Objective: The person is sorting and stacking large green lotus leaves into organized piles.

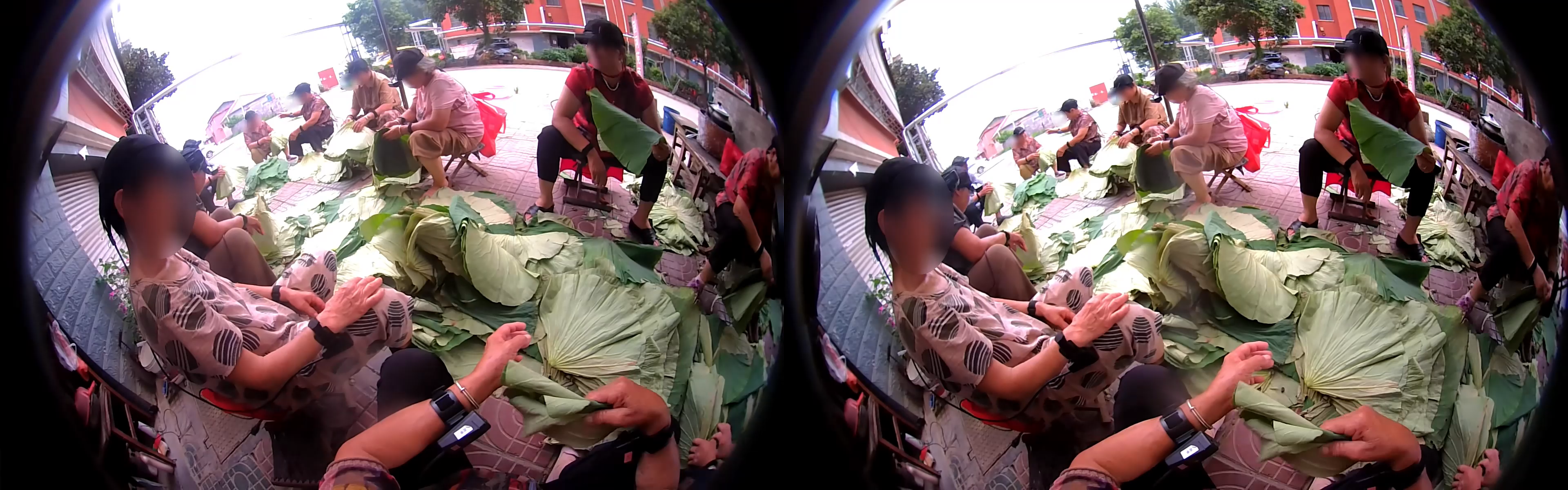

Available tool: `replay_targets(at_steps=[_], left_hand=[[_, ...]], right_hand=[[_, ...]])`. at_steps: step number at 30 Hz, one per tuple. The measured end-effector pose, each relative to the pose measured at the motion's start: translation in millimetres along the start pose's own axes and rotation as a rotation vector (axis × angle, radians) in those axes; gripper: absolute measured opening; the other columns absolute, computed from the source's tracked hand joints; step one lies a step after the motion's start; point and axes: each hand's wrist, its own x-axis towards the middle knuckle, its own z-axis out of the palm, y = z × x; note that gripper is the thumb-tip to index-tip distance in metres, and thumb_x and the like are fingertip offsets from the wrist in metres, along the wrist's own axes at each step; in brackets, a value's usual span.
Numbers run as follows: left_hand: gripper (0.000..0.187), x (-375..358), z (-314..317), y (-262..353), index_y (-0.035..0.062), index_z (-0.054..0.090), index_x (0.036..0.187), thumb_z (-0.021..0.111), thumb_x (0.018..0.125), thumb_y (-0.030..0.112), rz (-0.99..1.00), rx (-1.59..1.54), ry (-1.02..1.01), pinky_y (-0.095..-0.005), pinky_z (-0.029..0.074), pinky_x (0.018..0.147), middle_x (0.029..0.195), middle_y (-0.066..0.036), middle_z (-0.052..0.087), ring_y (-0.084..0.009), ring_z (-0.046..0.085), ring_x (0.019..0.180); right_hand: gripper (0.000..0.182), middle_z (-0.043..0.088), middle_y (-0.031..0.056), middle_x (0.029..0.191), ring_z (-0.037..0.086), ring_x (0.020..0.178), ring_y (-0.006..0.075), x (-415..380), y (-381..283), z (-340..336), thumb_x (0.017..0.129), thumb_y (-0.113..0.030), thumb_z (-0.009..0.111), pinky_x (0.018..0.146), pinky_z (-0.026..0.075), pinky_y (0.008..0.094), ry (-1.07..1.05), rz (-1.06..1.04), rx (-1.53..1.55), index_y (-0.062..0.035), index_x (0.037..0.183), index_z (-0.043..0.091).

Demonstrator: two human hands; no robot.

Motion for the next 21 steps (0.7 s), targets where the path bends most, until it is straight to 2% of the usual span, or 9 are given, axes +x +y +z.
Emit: replay_targets(at_steps=[2,3,4,9,11,15,18,19,21], left_hand=[[0.036,0.0,-0.8,0.6,0.0068,0.048,0.113,0.059,0.081,0.019,0.033,-0.03,-0.035,-0.0303,0.04,0.077,0.103,-0.004,0.055,-0.0134,0.053,0.093],[0.036,-2.8,1.0,4.1,0.0069,0.048,0.113,0.059,0.081,0.019,0.001,0.0,0.001,-0.0305,0.039,0.077,0.104,-0.004,0.055,-0.0135,0.052,0.093],[0.036,-4.2,2.1,5.8,0.007,0.048,0.113,0.059,0.081,0.019,-0.031,0.03,0.037,-0.0307,0.039,0.077,0.104,-0.004,0.055,-0.0136,0.052,0.093],[0.036,-3.6,2.1,5.8,0.0074,0.048,0.113,0.059,0.081,0.019,-0.041,0.024,0.039,-0.031,0.039,0.077,0.104,-0.004,0.055,-0.0137,0.052,0.093],[0.036,-4.1,2.4,7.7,0.0076,0.048,0.113,0.06,0.081,0.019,-0.048,0.026,0.045,-0.0311,0.039,0.077,0.104,-0.004,0.055,-0.0137,0.052,0.093],[0.036,5.8,-3.1,-6.1,0.0075,0.048,0.113,0.059,0.081,0.018,0.012,0.021,0.02,-0.031,0.039,0.077,0.103,-0.003,0.055,-0.0134,0.053,0.093],[0.035,-1.5,1.5,3.9,0.0074,0.048,0.113,0.059,0.081,0.018,0.017,0.012,0.021,-0.0307,0.039,0.077,0.103,-0.003,0.055,-0.013,0.053,0.093],[0.035,-6.2,3.9,9.9,0.0072,0.048,0.113,0.059,0.081,0.018,-0.037,0.035,0.052,-0.0305,0.039,0.077,0.103,-0.003,0.055,-0.0128,0.053,0.092],[0.036,-4.7,2.7,7.1,0.0073,0.048,0.112,0.06,0.081,0.018,-0.043,0.026,0.051,-0.0304,0.039,0.077,0.103,-0.003,0.055,-0.0126,0.053,0.092]], right_hand=[[0.025,0.063,0.0131,0.075,0.06,0.065,0.0258,-13.1,-7.1,-13.5,0.076,-0.015,0.062,0.058,0.044,0.0303,-0.03,-0.188,0.442,0.0016,0.094,0.06],[0.03,0.065,0.0125,0.083,0.062,0.074,0.0243,-26.7,23.0,-10.5,0.079,-0.017,0.061,0.066,0.046,0.0274,0.018,-0.355,0.597,0.0072,0.095,0.06],[0.03,0.065,0.0125,0.083,0.062,0.074,0.0243,-30.0,23.1,-3.7,0.079,-0.017,0.061,0.066,0.046,0.0274,0.016,-0.354,0.597,0.0072,0.095,0.06],[0.028,0.064,0.0126,0.076,0.06,0.067,0.0239,-37.7,0.0,20.9,0.079,-0.019,0.061,0.06,0.044,0.0305,0.697,0.334,1.364,0.005,0.093,0.06],[0.025,0.062,0.0122,0.073,0.058,0.062,0.0208,1.6,0.2,-4.1,0.078,-0.017,0.061,0.057,0.042,0.0314,-0.004,0.171,-0.038,0.0017,0.094,0.06],[0.018,0.061,0.0129,0.071,0.059,0.064,0.0217,0.3,-0.6,-0.8,0.071,-0.009,0.065,0.056,0.043,0.0307,-0.036,0.058,0.009,0.0041,0.082,0.06],[0.016,0.06,0.0119,0.071,0.056,0.062,0.0182,-18.3,4.9,-14.0,0.076,-0.011,0.062,0.058,0.042,0.0308,-0.059,-0.263,0.544,0.0021,0.085,0.06],[0.016,0.06,0.0119,0.071,0.056,0.062,0.0182,-19.0,5.5,-11.2,0.076,-0.011,0.062,0.058,0.042,0.0308,-0.06,-0.263,0.545,0.0021,0.085,0.06],[0.034,0.062,0.0085,0.071,0.055,0.059,0.0205,-20.7,6.9,1.5,0.066,-0.023,0.071,0.055,0.042,0.0315,0.115,-0.247,1.125,0.0025,0.084,0.059]])
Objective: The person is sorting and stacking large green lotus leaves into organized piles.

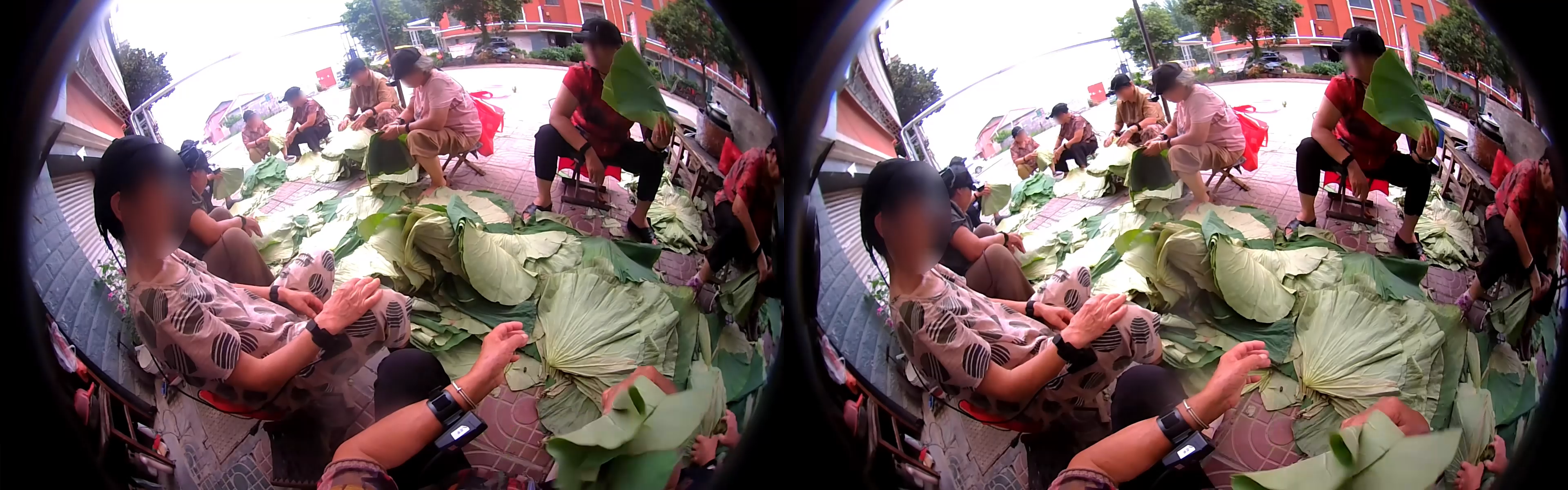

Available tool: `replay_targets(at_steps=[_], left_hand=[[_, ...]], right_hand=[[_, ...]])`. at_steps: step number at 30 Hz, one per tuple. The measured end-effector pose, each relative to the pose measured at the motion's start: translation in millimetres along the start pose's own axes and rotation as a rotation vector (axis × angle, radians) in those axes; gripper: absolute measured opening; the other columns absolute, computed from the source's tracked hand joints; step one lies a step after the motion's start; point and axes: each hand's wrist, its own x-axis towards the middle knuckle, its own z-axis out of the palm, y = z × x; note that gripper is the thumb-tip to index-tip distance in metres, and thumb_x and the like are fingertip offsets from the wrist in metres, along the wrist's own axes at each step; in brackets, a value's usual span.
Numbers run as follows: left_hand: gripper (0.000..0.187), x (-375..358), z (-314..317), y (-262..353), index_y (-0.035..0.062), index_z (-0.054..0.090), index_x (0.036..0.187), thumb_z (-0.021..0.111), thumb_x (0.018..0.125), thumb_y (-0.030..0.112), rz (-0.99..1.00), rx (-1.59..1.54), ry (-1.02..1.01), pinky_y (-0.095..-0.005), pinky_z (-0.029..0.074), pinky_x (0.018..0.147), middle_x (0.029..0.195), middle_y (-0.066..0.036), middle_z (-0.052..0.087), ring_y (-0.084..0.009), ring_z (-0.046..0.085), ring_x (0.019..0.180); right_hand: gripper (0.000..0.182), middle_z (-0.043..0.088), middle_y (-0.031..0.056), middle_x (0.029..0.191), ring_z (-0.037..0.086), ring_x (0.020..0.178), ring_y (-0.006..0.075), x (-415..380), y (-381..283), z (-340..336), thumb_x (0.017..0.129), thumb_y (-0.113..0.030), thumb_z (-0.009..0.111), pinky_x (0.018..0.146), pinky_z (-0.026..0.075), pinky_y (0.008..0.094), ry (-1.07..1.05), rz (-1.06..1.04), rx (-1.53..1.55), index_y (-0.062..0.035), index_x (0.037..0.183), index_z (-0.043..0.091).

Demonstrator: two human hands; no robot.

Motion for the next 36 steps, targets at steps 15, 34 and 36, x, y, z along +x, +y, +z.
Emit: replay_targets(at_steps=[15,34,36], left_hand=[[0.037,0.9,0.1,-1.9,0.0074,0.047,0.114,0.059,0.081,0.019,0.004,0.001,-0.014,-0.0301,0.04,0.076,0.104,-0.003,0.054,-0.0137,0.053,0.093],[0.036,1.9,-0.6,-1.3,0.0077,0.048,0.112,0.06,0.08,0.018,-0.002,-0.006,-0.01,-0.0313,0.039,0.076,0.102,-0.003,0.055,-0.0124,0.052,0.092],[0.036,5.8,-3.6,-8.2,0.007,0.047,0.112,0.061,0.08,0.015,0.062,-0.125,-0.087,-0.0319,0.04,0.076,0.102,-0.003,0.055,-0.0127,0.052,0.092]], right_hand=[[0.022,0.063,0.0124,0.081,0.06,0.072,0.0206,-3.4,9.9,3.1,0.079,-0.012,0.061,0.067,0.046,0.0287,0.046,-0.228,0.087,0.0073,0.091,0.059],[0.017,0.059,0.0117,0.067,0.055,0.059,0.0195,19.7,-4.1,2.0,0.072,-0.013,0.065,0.056,0.042,0.0306,0.075,0.374,-1.109,-0.001,0.084,0.061],[0.014,0.056,0.011,0.068,0.054,0.058,0.0181,21.1,2.7,5.2,0.076,-0.013,0.062,0.056,0.042,0.0289,-0.039,0.258,-1.104,-0.0048,0.088,0.06]])
